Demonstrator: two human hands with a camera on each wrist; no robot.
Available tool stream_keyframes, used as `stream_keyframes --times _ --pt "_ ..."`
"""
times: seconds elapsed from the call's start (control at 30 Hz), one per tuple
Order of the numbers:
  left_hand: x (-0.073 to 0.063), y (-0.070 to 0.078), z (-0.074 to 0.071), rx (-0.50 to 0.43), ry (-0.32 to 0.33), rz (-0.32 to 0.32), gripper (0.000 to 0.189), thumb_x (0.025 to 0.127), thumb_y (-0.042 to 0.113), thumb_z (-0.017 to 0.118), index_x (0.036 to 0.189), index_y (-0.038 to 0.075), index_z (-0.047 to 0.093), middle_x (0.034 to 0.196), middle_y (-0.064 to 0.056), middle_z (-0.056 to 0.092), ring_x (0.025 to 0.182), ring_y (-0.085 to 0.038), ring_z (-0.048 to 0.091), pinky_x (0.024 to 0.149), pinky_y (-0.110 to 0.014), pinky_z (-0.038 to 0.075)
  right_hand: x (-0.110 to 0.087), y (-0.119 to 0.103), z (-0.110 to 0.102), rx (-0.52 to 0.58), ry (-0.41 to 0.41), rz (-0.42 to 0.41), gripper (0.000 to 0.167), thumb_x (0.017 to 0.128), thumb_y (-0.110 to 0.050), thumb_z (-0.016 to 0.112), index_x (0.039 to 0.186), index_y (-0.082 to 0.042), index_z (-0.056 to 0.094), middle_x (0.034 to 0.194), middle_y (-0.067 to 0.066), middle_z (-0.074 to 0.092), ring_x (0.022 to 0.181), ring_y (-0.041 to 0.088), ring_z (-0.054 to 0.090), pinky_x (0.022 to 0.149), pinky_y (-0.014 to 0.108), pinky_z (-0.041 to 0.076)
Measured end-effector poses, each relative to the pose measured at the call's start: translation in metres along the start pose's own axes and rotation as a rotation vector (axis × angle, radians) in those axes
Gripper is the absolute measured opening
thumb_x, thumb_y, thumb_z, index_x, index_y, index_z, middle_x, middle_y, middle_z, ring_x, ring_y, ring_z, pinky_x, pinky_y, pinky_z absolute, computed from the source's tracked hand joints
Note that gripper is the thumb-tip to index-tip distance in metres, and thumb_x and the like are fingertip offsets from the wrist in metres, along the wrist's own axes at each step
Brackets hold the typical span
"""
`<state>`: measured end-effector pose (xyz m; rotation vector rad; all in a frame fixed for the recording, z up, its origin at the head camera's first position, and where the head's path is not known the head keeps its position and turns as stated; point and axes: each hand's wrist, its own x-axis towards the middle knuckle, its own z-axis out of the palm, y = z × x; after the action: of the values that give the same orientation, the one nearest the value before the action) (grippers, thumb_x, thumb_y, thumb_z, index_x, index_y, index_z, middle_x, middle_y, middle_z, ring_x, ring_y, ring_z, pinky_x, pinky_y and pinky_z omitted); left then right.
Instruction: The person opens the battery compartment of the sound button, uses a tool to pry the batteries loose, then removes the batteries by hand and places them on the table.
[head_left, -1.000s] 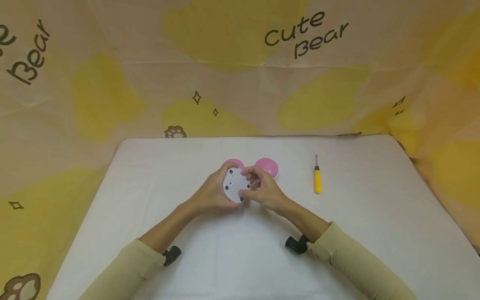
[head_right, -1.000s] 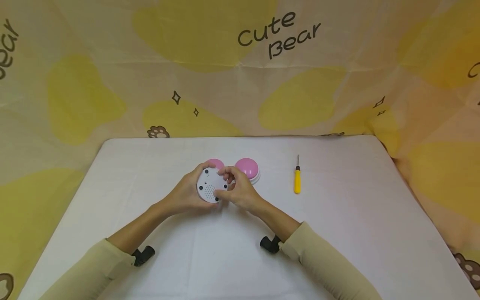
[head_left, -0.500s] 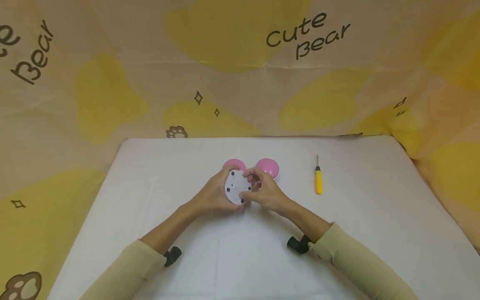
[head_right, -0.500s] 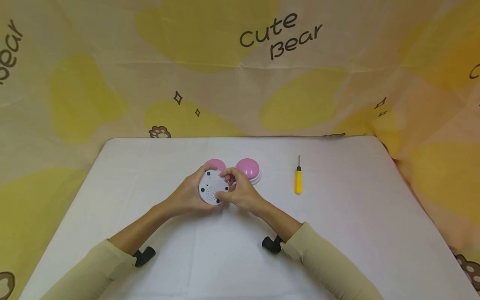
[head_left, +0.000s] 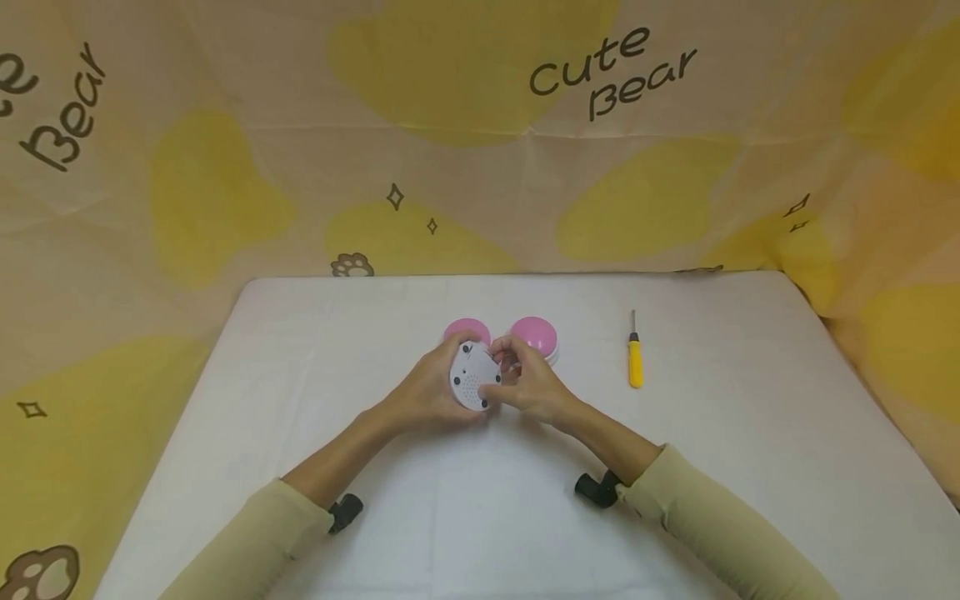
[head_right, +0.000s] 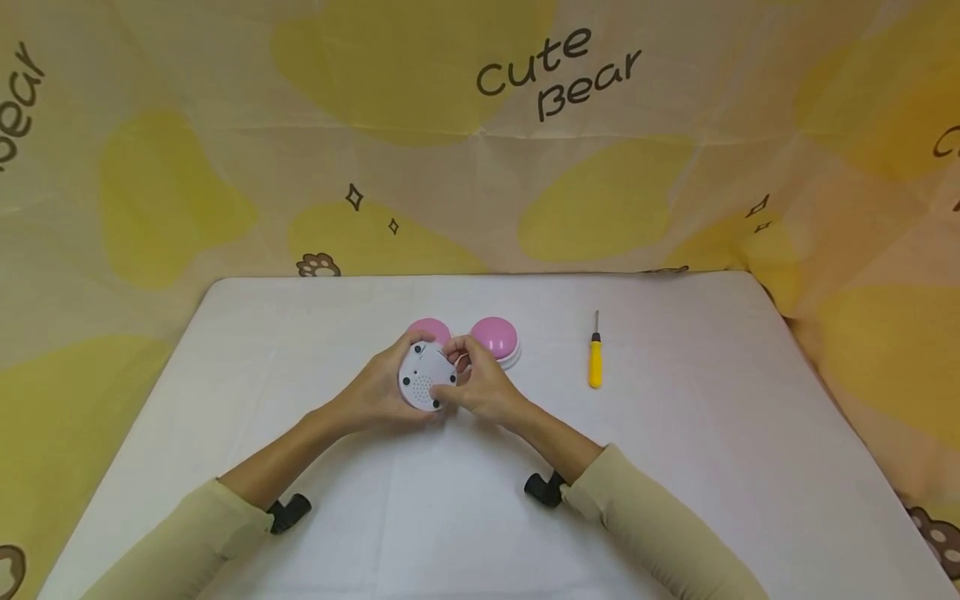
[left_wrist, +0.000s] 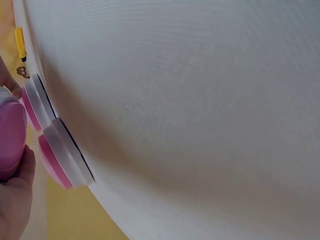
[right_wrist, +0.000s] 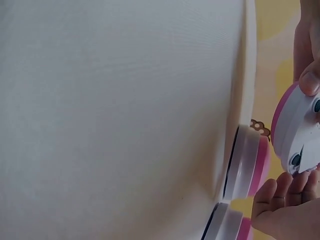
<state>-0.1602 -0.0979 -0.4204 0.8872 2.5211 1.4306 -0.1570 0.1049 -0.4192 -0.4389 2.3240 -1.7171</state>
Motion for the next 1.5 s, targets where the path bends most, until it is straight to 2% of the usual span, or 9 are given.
stream_keyframes --times 0.2,0.37,0.57,0.7,0.93,1.27,1.5 --pt "-0.002 -0.001 -0.001 -0.04 0.002 -0.005 0.095 0.062 0.006 0.092 0.14 0.003 0.037 0.123 -0.01 0.057 0.103 -0.022 0.056 0.09 -0.04 0.049 -0.001 -0.001 0.0 -0.032 0.015 -0.038 0.047 0.078 -0.004 0.081 0.115 -0.001 0.053 0.11 0.011 0.055 0.104 0.027 0.05 0.092 0.041 0.043" --pt "-0.003 -0.001 -0.001 -0.064 0.007 -0.004 0.096 0.062 0.006 0.093 0.141 0.003 0.037 0.126 -0.009 0.056 0.106 -0.021 0.056 0.093 -0.04 0.048 -0.001 -0.003 -0.003 -0.027 0.037 -0.095 0.037 0.08 -0.001 0.079 0.109 0.0 0.056 0.107 0.013 0.059 0.104 0.029 0.054 0.092 0.044 0.041" --pt "-0.004 -0.003 -0.001 -0.086 0.002 -0.017 0.097 0.062 0.01 0.094 0.141 0.005 0.038 0.125 -0.008 0.057 0.106 -0.022 0.056 0.094 -0.041 0.047 0.001 -0.002 -0.005 -0.04 0.058 -0.11 0.021 0.086 0.001 0.07 0.105 -0.001 0.059 0.102 0.011 0.063 0.099 0.025 0.058 0.088 0.039 0.044" --pt "-0.005 -0.003 0.0 -0.085 -0.002 -0.026 0.099 0.062 0.011 0.095 0.141 0.005 0.036 0.125 -0.007 0.057 0.106 -0.02 0.056 0.095 -0.041 0.046 0.002 -0.001 -0.006 -0.011 0.057 -0.115 0.015 0.089 0.003 0.066 0.103 -0.001 0.06 0.101 0.01 0.063 0.093 0.023 0.061 0.087 0.034 0.049" --pt "-0.006 0.0 0.001 -0.053 0.002 -0.027 0.099 0.062 0.01 0.094 0.142 0.003 0.035 0.127 -0.007 0.056 0.108 -0.02 0.056 0.096 -0.042 0.045 0.002 0.0 -0.008 0.037 0.04 -0.126 0.015 0.09 0.007 0.064 0.103 0.001 0.06 0.102 0.013 0.062 0.088 0.025 0.063 0.081 0.026 0.052" --pt "-0.006 0.001 0.001 -0.067 0.005 -0.044 0.097 0.063 0.012 0.094 0.141 0.005 0.037 0.127 -0.006 0.056 0.109 -0.02 0.055 0.099 -0.043 0.044 0.001 -0.002 -0.017 0.034 0.012 -0.139 0.019 0.091 0.004 0.065 0.11 0.002 0.066 0.106 0.014 0.066 0.093 0.026 0.064 0.09 0.031 0.053" --pt "-0.006 0.002 0.0 -0.079 0.025 -0.063 0.097 0.062 0.014 0.095 0.14 0.006 0.038 0.119 0.001 0.059 0.106 -0.016 0.056 0.098 -0.04 0.045 -0.002 -0.004 -0.03 0.026 0.004 -0.179 0.02 0.091 0.002 0.068 0.111 0.002 0.07 0.107 0.013 0.068 0.096 0.026 0.065 0.089 0.028 0.053"
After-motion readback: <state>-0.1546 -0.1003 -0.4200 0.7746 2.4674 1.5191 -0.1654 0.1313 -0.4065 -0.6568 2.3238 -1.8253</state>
